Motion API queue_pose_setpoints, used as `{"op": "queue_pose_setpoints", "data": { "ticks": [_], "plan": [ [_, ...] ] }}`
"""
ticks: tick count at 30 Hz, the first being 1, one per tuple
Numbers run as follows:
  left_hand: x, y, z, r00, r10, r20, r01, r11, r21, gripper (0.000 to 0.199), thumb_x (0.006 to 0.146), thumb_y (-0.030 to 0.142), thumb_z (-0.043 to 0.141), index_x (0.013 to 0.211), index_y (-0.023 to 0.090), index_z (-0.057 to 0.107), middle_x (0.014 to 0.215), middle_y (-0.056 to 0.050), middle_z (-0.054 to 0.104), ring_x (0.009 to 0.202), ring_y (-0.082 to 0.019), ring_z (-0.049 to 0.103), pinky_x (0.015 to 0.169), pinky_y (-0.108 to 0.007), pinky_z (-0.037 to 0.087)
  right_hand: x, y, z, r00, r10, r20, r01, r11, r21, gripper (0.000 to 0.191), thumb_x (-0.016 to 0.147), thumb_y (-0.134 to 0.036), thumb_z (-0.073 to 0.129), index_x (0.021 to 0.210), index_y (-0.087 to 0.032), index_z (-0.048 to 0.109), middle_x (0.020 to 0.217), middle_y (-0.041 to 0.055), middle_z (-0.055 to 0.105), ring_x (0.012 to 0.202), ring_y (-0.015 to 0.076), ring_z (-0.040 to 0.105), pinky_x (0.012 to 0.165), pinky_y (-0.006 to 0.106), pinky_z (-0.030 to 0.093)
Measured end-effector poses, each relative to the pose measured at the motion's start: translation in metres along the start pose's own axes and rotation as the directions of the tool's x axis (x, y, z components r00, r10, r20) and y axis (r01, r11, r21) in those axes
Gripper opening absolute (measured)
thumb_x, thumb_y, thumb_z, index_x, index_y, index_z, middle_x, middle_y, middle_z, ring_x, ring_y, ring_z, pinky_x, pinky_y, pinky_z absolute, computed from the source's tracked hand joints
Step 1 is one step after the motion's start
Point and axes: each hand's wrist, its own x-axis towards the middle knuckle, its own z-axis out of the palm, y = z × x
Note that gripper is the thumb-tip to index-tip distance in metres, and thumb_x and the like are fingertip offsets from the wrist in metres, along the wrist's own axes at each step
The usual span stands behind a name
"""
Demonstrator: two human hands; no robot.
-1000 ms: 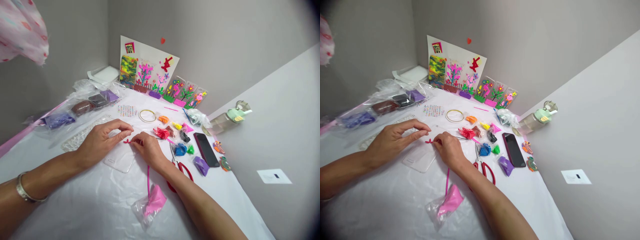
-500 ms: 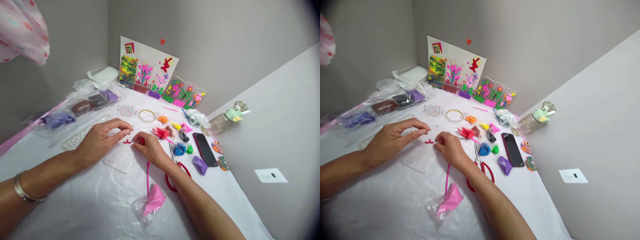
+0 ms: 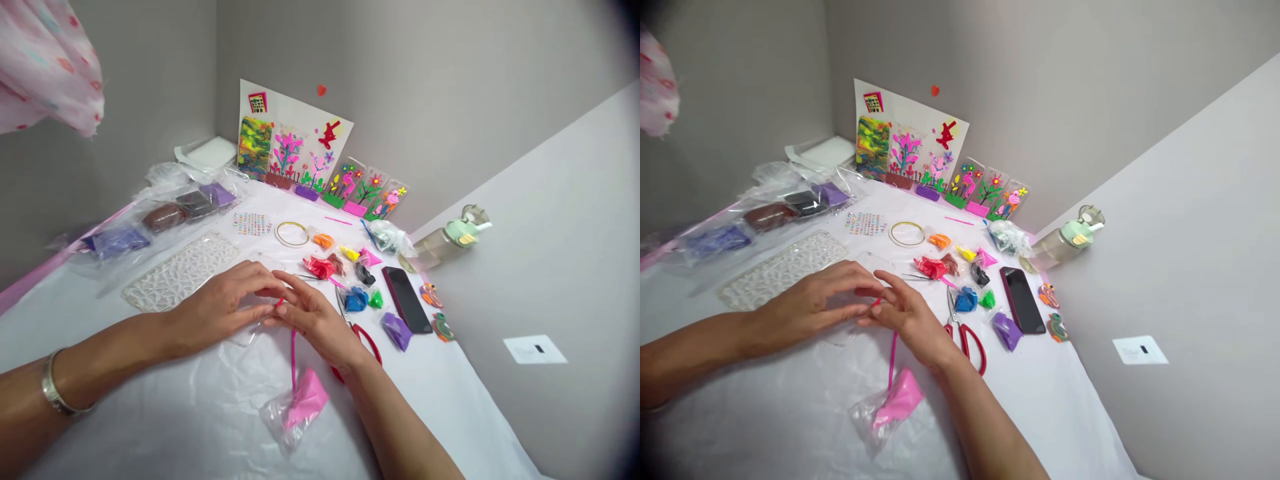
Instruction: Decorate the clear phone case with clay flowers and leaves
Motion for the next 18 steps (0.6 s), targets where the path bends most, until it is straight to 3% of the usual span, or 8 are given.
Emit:
{"op": "queue_pose_setpoints", "data": {
  "ticks": [4, 7, 11, 18],
  "plan": [
    [-0.0029, -0.0011, 0.0045, 0.996, 0.061, 0.071, -0.064, 0.997, 0.044, 0.017, 0.109, 0.030, 0.063, 0.115, 0.030, 0.079, 0.116, -0.003, 0.074, 0.111, -0.023, 0.069, 0.096, -0.035, 0.055, -0.0028, 0.0010, 0.0000, 0.999, 0.031, 0.012, -0.031, 0.999, 0.039, 0.075, 0.088, -0.032, 0.094, 0.153, -0.027, 0.058, 0.136, 0.0059, 0.079, 0.099, 0.0184, 0.078, 0.112, 0.047, 0.063],
    [-0.0043, -0.0008, 0.0066, 0.997, 0.063, 0.037, -0.065, 0.997, 0.036, 0.016, 0.109, 0.031, 0.063, 0.103, 0.028, 0.077, 0.109, -0.003, 0.075, 0.107, -0.024, 0.069, 0.094, -0.034, 0.055, -0.0021, 0.0021, -0.0016, 1.000, 0.019, -0.005, -0.018, 0.999, 0.040, 0.072, 0.085, -0.029, 0.095, 0.148, -0.025, 0.061, 0.122, 0.0036, 0.081, 0.095, 0.0175, 0.078, 0.107, 0.042, 0.064],
    [-0.0062, -0.0010, 0.0095, 0.998, 0.037, -0.045, -0.036, 0.999, 0.023, 0.017, 0.110, 0.033, 0.060, 0.102, 0.027, 0.074, 0.104, -0.003, 0.077, 0.100, -0.023, 0.070, 0.092, -0.034, 0.055, -0.0004, 0.0034, -0.0030, 0.996, -0.025, -0.083, 0.026, 1.000, 0.010, 0.059, 0.082, -0.032, 0.097, 0.132, -0.024, 0.068, 0.104, 0.0004, 0.082, 0.085, 0.0170, 0.079, 0.090, 0.034, 0.065],
    [-0.0074, 0.0008, 0.0098, 1.000, -0.010, -0.026, 0.012, 0.996, 0.083, 0.021, 0.110, 0.035, 0.056, 0.104, 0.026, 0.075, 0.102, -0.004, 0.079, 0.096, -0.023, 0.070, 0.090, -0.034, 0.055, 0.0011, 0.0039, 0.0023, 0.987, -0.050, -0.156, 0.041, 0.997, -0.062, 0.042, 0.075, -0.040, 0.101, 0.104, -0.021, 0.076, 0.084, -0.0006, 0.079, 0.074, 0.0157, 0.074, 0.077, 0.030, 0.061]
  ]
}}
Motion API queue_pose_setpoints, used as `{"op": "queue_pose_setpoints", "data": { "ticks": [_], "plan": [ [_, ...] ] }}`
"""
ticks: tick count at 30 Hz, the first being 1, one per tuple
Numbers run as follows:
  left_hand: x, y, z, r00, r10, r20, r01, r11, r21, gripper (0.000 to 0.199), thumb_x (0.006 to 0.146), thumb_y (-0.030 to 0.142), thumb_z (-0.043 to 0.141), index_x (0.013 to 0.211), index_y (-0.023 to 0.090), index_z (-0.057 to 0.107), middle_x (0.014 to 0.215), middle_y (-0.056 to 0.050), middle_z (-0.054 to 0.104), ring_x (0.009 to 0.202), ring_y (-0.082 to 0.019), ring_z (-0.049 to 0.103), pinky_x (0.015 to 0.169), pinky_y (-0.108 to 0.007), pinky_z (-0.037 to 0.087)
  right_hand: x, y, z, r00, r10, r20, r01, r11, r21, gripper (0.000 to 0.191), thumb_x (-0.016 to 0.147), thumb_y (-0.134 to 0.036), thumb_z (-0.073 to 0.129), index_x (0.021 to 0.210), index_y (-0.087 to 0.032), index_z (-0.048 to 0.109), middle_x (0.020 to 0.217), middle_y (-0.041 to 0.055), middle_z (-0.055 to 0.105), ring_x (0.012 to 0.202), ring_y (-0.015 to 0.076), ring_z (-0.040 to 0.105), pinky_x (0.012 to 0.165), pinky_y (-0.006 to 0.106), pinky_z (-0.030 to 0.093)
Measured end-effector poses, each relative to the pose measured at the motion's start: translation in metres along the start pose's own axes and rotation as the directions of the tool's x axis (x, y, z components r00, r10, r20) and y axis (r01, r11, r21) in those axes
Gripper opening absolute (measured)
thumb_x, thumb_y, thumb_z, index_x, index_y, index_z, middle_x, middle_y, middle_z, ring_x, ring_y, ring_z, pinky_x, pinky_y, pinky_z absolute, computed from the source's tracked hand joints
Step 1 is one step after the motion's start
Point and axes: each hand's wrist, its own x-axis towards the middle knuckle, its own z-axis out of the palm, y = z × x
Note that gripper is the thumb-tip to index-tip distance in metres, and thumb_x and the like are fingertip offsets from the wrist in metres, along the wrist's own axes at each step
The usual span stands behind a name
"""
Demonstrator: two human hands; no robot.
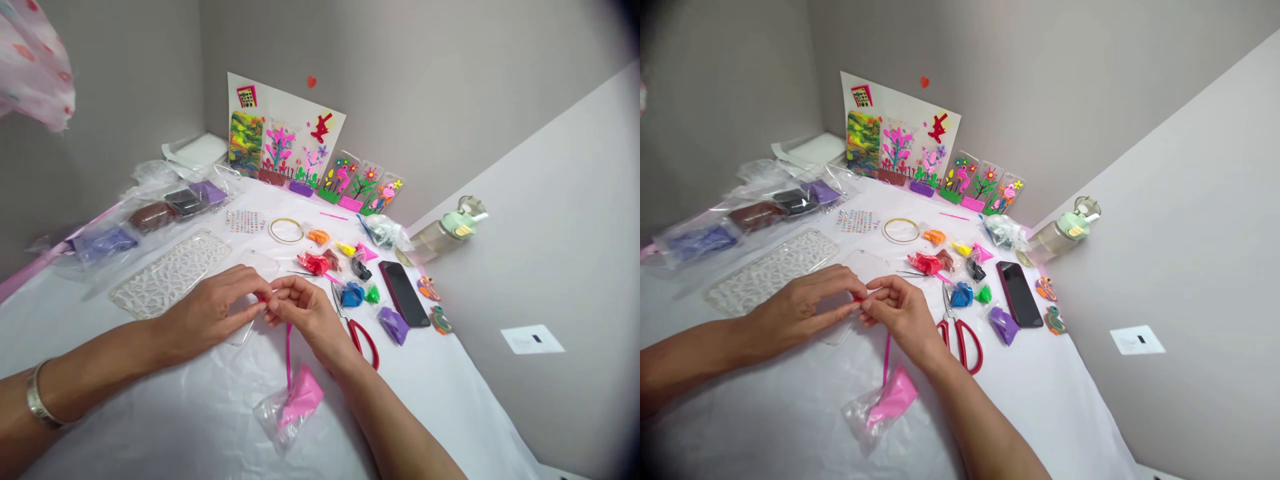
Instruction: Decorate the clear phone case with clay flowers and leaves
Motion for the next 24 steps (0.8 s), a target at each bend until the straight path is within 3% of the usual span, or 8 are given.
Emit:
{"op": "queue_pose_setpoints", "data": {
  "ticks": [3, 12, 17, 24],
  "plan": [
    [0.0010, 0.0036, -0.0005, 1.000, -0.012, 0.003, 0.012, 1.000, 0.019, 0.021, 0.109, 0.034, 0.056, 0.100, 0.026, 0.072, 0.098, -0.003, 0.077, 0.092, -0.023, 0.069, 0.086, -0.034, 0.054, 0.0006, 0.0015, 0.0047, 0.999, 0.005, -0.043, -0.005, 1.000, -0.005, 0.037, 0.071, -0.035, 0.103, 0.091, -0.020, 0.075, 0.080, -0.0009, 0.077, 0.071, 0.0138, 0.070, 0.073, 0.027, 0.058],
    [0.0016, 0.0076, 0.0033, 0.997, 0.065, -0.048, -0.063, 0.997, 0.046, 0.017, 0.103, 0.023, 0.053, 0.097, 0.025, 0.068, 0.094, -0.003, 0.073, 0.090, -0.023, 0.068, 0.081, -0.034, 0.052, -0.0004, 0.0052, 0.0099, 0.999, 0.002, -0.048, -0.006, 0.997, -0.074, 0.021, 0.078, -0.029, 0.091, 0.086, -0.020, 0.073, 0.073, -0.0029, 0.071, 0.064, 0.0128, 0.062, 0.068, 0.027, 0.054],
    [0.0007, 0.0063, 0.0003, 0.998, 0.048, -0.051, -0.045, 0.998, 0.049, 0.017, 0.106, 0.025, 0.054, 0.106, 0.025, 0.071, 0.100, -0.004, 0.076, 0.092, -0.023, 0.070, 0.084, -0.034, 0.054, -0.0010, 0.0026, 0.0103, 0.997, 0.021, -0.070, -0.024, 0.999, -0.048, 0.027, 0.074, -0.034, 0.096, 0.084, -0.020, 0.075, 0.070, -0.0023, 0.071, 0.065, 0.0142, 0.063, 0.068, 0.027, 0.054],
    [-0.0016, -0.0017, 0.0009, 0.998, 0.041, -0.053, -0.038, 0.998, 0.041, 0.026, 0.113, 0.036, 0.053, 0.104, 0.026, 0.075, 0.099, -0.004, 0.078, 0.094, -0.024, 0.071, 0.087, -0.034, 0.055, 0.0003, 0.0030, 0.0080, 0.997, 0.059, -0.042, -0.058, 0.998, 0.007, 0.037, 0.071, -0.045, 0.100, 0.085, -0.019, 0.077, 0.068, -0.0017, 0.072, 0.061, 0.0134, 0.062, 0.065, 0.027, 0.052]
  ]
}}
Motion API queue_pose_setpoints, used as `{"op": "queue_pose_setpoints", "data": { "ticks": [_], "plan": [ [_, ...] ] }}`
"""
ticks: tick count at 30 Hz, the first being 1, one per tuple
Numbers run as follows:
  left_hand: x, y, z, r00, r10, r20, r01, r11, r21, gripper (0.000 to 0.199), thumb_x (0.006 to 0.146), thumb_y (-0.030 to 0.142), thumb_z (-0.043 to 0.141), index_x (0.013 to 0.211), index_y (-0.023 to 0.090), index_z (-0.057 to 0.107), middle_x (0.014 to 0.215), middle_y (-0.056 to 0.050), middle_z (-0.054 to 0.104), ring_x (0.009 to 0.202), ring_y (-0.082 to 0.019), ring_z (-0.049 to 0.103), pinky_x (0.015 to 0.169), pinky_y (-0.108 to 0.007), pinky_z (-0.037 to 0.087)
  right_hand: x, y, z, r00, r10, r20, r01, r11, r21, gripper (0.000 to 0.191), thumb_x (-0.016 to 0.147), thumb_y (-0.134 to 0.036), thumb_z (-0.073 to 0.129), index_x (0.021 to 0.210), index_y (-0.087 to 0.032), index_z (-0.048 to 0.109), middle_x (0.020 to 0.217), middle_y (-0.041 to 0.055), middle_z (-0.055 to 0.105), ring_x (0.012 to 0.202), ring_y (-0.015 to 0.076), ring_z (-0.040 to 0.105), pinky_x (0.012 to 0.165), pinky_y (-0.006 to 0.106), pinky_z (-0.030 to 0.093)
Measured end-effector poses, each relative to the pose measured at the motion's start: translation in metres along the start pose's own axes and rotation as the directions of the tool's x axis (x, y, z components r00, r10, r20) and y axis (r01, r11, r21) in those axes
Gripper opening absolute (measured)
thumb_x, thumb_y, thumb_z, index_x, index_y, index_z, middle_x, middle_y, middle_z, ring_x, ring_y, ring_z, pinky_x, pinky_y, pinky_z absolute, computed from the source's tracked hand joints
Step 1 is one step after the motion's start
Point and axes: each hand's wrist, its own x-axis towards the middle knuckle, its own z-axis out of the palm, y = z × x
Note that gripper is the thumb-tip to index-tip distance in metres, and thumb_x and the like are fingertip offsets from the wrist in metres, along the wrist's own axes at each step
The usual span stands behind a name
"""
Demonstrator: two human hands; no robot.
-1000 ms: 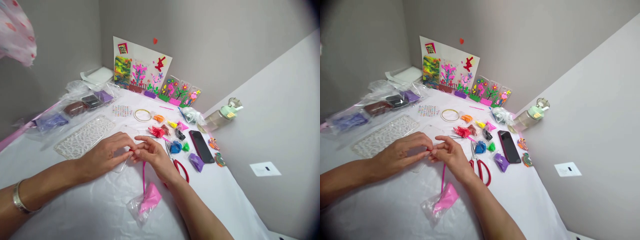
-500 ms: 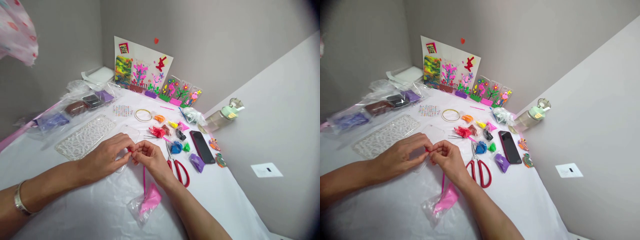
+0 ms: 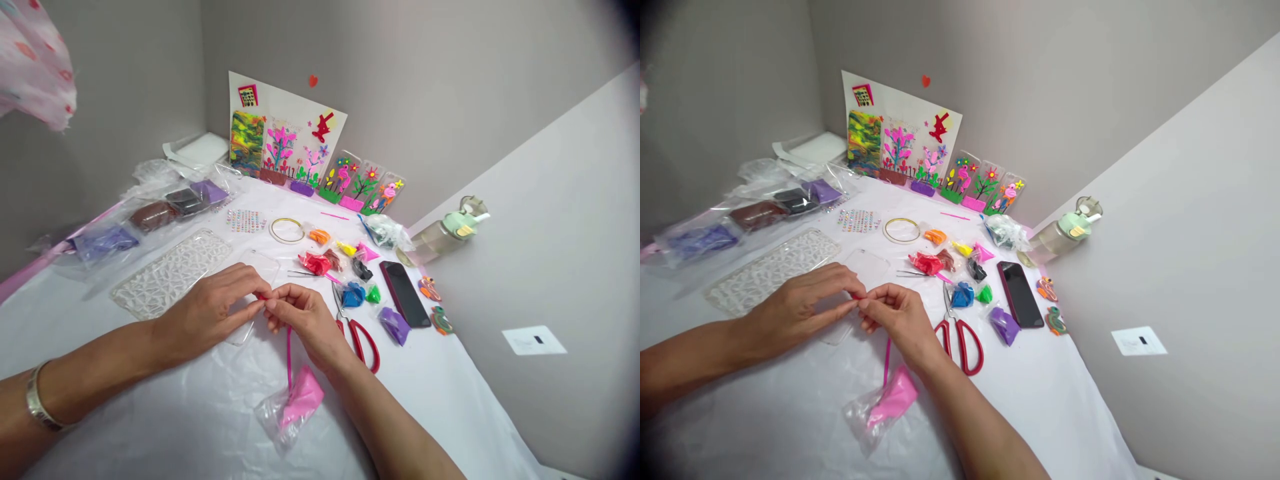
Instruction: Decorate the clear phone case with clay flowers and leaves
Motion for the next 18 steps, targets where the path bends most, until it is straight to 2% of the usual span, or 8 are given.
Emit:
{"op": "queue_pose_setpoints", "data": {
  "ticks": [7, 10, 12, 13, 15, 18],
  "plan": [
    [0.000, -0.004, -0.003, 1.000, 0.028, -0.007, -0.029, 0.998, -0.050, 0.024, 0.113, 0.039, 0.058, 0.106, 0.027, 0.078, 0.099, -0.002, 0.081, 0.092, -0.021, 0.075, 0.086, -0.029, 0.055, -0.002, -0.006, -0.004, 0.997, 0.066, 0.033, -0.068, 0.996, 0.051, 0.032, 0.070, -0.039, 0.099, 0.077, -0.018, 0.076, 0.068, -0.0029, 0.071, 0.056, 0.0090, 0.059, 0.060, 0.023, 0.047],
    [0.003, -0.001, -0.007, 0.994, -0.082, -0.077, 0.079, 0.996, -0.035, 0.024, 0.109, 0.040, 0.059, 0.100, 0.027, 0.077, 0.095, -0.002, 0.080, 0.086, -0.021, 0.074, 0.084, -0.030, 0.057, -0.008, -0.010, -0.002, 0.969, 0.112, 0.220, -0.112, 0.994, -0.013, 0.031, 0.071, -0.039, 0.099, 0.079, -0.020, 0.076, 0.069, -0.0038, 0.072, 0.057, 0.0101, 0.059, 0.061, 0.023, 0.048],
    [0.006, 0.000, -0.010, 0.974, -0.194, -0.116, 0.184, 0.978, -0.096, 0.022, 0.105, 0.044, 0.063, 0.098, 0.028, 0.078, 0.096, -0.002, 0.081, 0.087, -0.022, 0.075, 0.086, -0.032, 0.060, -0.011, -0.011, 0.000, 0.930, 0.153, 0.335, -0.141, 0.988, -0.058, 0.033, 0.070, -0.041, 0.101, 0.082, -0.021, 0.078, 0.071, -0.0031, 0.074, 0.059, 0.0109, 0.059, 0.060, 0.024, 0.046],
    [0.008, 0.001, -0.012, 0.962, -0.250, -0.110, 0.233, 0.961, -0.147, 0.022, 0.102, 0.046, 0.065, 0.099, 0.029, 0.079, 0.096, -0.002, 0.083, 0.087, -0.023, 0.076, 0.087, -0.033, 0.062, -0.012, -0.010, 0.000, 0.922, 0.158, 0.353, -0.143, 0.987, -0.068, 0.035, 0.070, -0.043, 0.102, 0.083, -0.021, 0.078, 0.072, -0.0028, 0.074, 0.060, 0.0110, 0.059, 0.060, 0.024, 0.045],
    [0.010, 0.000, -0.014, 0.939, -0.340, -0.048, 0.318, 0.915, -0.248, 0.023, 0.100, 0.048, 0.068, 0.102, 0.030, 0.082, 0.096, -0.002, 0.085, 0.088, -0.024, 0.079, 0.086, -0.034, 0.065, -0.011, -0.008, 0.001, 0.942, 0.133, 0.309, -0.119, 0.991, -0.063, 0.038, 0.071, -0.047, 0.103, 0.085, -0.020, 0.079, 0.072, -0.0025, 0.074, 0.060, 0.0107, 0.058, 0.059, 0.024, 0.043],
    [0.012, -0.001, -0.017, 0.911, -0.408, 0.055, 0.403, 0.856, -0.324, 0.029, 0.099, 0.051, 0.068, 0.109, 0.029, 0.085, 0.094, -0.003, 0.087, 0.089, -0.024, 0.082, 0.085, -0.035, 0.067, -0.005, -0.004, -0.002, 0.984, 0.054, 0.168, -0.050, 0.998, -0.031, 0.041, 0.074, -0.052, 0.100, 0.086, -0.020, 0.078, 0.074, -0.0017, 0.074, 0.062, 0.0109, 0.059, 0.063, 0.025, 0.046]
  ]
}}
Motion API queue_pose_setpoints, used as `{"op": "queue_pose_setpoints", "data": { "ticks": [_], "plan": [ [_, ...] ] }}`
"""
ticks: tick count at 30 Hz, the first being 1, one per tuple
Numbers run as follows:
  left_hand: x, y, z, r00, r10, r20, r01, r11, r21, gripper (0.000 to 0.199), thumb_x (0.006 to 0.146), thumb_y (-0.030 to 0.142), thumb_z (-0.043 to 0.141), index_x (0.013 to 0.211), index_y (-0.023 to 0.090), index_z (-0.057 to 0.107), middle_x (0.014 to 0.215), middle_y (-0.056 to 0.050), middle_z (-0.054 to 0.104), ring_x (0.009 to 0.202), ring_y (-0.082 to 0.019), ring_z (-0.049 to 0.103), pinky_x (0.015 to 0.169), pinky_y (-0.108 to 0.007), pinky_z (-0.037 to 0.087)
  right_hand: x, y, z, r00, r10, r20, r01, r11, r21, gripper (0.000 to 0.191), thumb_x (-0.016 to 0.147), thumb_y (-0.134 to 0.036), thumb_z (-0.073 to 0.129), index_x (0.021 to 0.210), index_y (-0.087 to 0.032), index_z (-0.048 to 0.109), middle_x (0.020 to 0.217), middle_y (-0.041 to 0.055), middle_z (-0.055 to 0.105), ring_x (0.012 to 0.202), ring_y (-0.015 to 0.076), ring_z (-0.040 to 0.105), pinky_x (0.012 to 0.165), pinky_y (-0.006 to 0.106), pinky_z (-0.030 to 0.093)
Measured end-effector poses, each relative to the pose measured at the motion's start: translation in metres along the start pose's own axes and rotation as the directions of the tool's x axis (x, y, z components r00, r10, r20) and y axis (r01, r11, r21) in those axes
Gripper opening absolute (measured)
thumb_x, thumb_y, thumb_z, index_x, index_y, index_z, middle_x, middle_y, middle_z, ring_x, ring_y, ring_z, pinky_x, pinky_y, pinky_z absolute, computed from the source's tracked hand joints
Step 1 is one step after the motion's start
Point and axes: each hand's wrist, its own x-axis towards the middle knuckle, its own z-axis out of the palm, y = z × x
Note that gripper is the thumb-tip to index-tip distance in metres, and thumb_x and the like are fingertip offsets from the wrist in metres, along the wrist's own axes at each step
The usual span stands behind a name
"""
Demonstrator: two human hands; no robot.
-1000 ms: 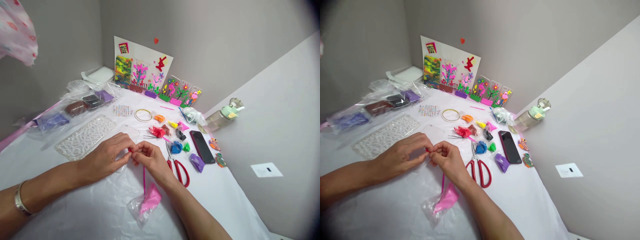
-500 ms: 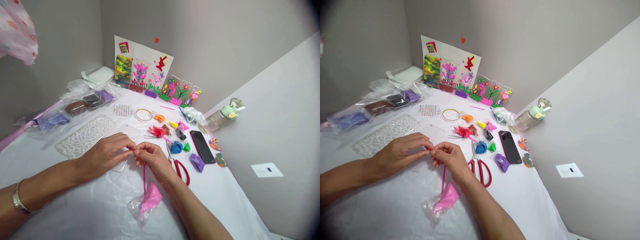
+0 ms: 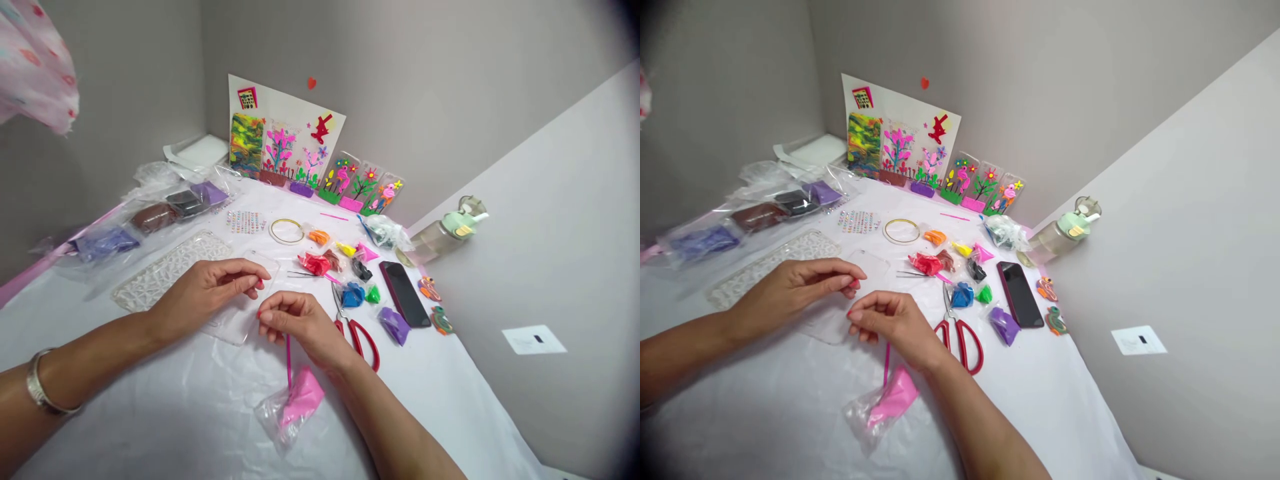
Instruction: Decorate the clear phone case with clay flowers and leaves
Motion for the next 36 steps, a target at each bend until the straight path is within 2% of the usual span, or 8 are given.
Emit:
{"op": "queue_pose_setpoints", "data": {
  "ticks": [4, 8, 12, 17, 22, 24, 28, 36],
  "plan": [
    [0.002, 0.002, -0.001, 1.000, -0.029, 0.002, 0.029, 0.998, -0.057, 0.032, 0.096, 0.056, 0.070, 0.109, 0.029, 0.083, 0.096, -0.003, 0.086, 0.093, -0.025, 0.082, 0.088, -0.036, 0.066, 0.007, 0.004, -0.006, 0.986, -0.101, -0.136, 0.100, 0.995, -0.015, 0.042, 0.078, -0.055, 0.096, 0.086, -0.019, 0.076, 0.075, -0.0001, 0.073, 0.063, 0.0121, 0.060, 0.064, 0.026, 0.047],
    [0.004, 0.008, -0.002, 1.000, -0.025, -0.001, 0.025, 0.999, -0.038, 0.027, 0.090, 0.053, 0.077, 0.093, 0.027, 0.078, 0.090, -0.001, 0.082, 0.087, -0.024, 0.078, 0.081, -0.035, 0.064, 0.011, 0.004, -0.012, 0.950, -0.186, -0.249, 0.169, 0.982, -0.089, 0.042, 0.079, -0.055, 0.095, 0.085, -0.019, 0.075, 0.073, -0.0005, 0.071, 0.062, 0.0120, 0.057, 0.062, 0.026, 0.045],
    [0.001, 0.010, 0.000, 0.989, -0.032, 0.141, 0.043, 0.996, -0.078, 0.023, 0.093, 0.049, 0.074, 0.092, 0.027, 0.079, 0.079, 0.001, 0.078, 0.078, -0.021, 0.076, 0.077, -0.033, 0.062, 0.013, 0.000, -0.018, 0.917, -0.243, -0.317, 0.214, 0.969, -0.123, 0.040, 0.080, -0.054, 0.093, 0.080, -0.020, 0.071, 0.073, -0.0008, 0.070, 0.061, 0.0121, 0.055, 0.061, 0.027, 0.044],
    [-0.005, 0.011, 0.008, 0.935, -0.033, 0.353, 0.076, 0.991, -0.109, 0.025, 0.099, 0.047, 0.064, 0.088, 0.025, 0.070, 0.073, 0.003, 0.073, 0.069, -0.018, 0.069, 0.071, -0.030, 0.056, 0.016, -0.007, -0.024, 0.928, -0.207, -0.309, 0.190, 0.978, -0.083, 0.037, 0.076, -0.049, 0.094, 0.079, -0.020, 0.072, 0.075, 0.0005, 0.073, 0.062, 0.0123, 0.059, 0.061, 0.026, 0.046],
    [-0.001, 0.013, 0.006, 0.917, -0.049, 0.397, 0.061, 0.998, -0.018, 0.024, 0.094, 0.044, 0.062, 0.092, 0.024, 0.074, 0.088, 0.001, 0.075, 0.082, -0.019, 0.068, 0.081, -0.030, 0.053, 0.025, -0.014, -0.028, 0.949, -0.192, -0.249, 0.137, 0.965, -0.222, 0.028, 0.077, -0.044, 0.087, 0.080, -0.020, 0.072, 0.070, 0.0000, 0.072, 0.061, 0.0135, 0.059, 0.062, 0.027, 0.047],
    [-0.001, 0.013, 0.004, 0.878, -0.073, 0.474, 0.070, 0.997, 0.023, 0.018, 0.089, 0.038, 0.064, 0.089, 0.024, 0.075, 0.088, 0.001, 0.074, 0.084, -0.020, 0.066, 0.080, -0.029, 0.050, 0.034, -0.017, -0.031, 0.943, -0.223, -0.246, 0.127, 0.926, -0.354, 0.024, 0.080, -0.043, 0.081, 0.080, -0.021, 0.071, 0.070, -0.0006, 0.071, 0.061, 0.0139, 0.059, 0.062, 0.027, 0.047],
    [-0.004, 0.009, 0.004, 0.742, -0.135, 0.657, 0.139, 0.989, 0.047, 0.012, 0.082, 0.030, 0.065, 0.085, 0.023, 0.075, 0.084, 0.002, 0.072, 0.082, -0.019, 0.062, 0.075, -0.029, 0.045, 0.057, -0.019, -0.036, 0.922, -0.260, -0.288, 0.075, 0.848, -0.525, 0.013, 0.084, -0.029, 0.075, 0.076, -0.022, 0.067, 0.065, -0.0032, 0.065, 0.060, 0.0148, 0.057, 0.063, 0.028, 0.044],
    [-0.005, 0.003, -0.001, 0.728, -0.150, 0.669, 0.175, 0.984, 0.031, 0.009, 0.084, 0.028, 0.066, 0.085, 0.023, 0.074, 0.084, 0.001, 0.069, 0.080, -0.019, 0.060, 0.073, -0.029, 0.043, 0.070, -0.021, -0.030, 0.893, -0.318, -0.319, 0.027, 0.746, -0.666, 0.015, 0.082, -0.009, 0.071, 0.074, -0.022, 0.069, 0.066, -0.0047, 0.064, 0.066, 0.0168, 0.059, 0.070, 0.029, 0.043]
  ]
}}
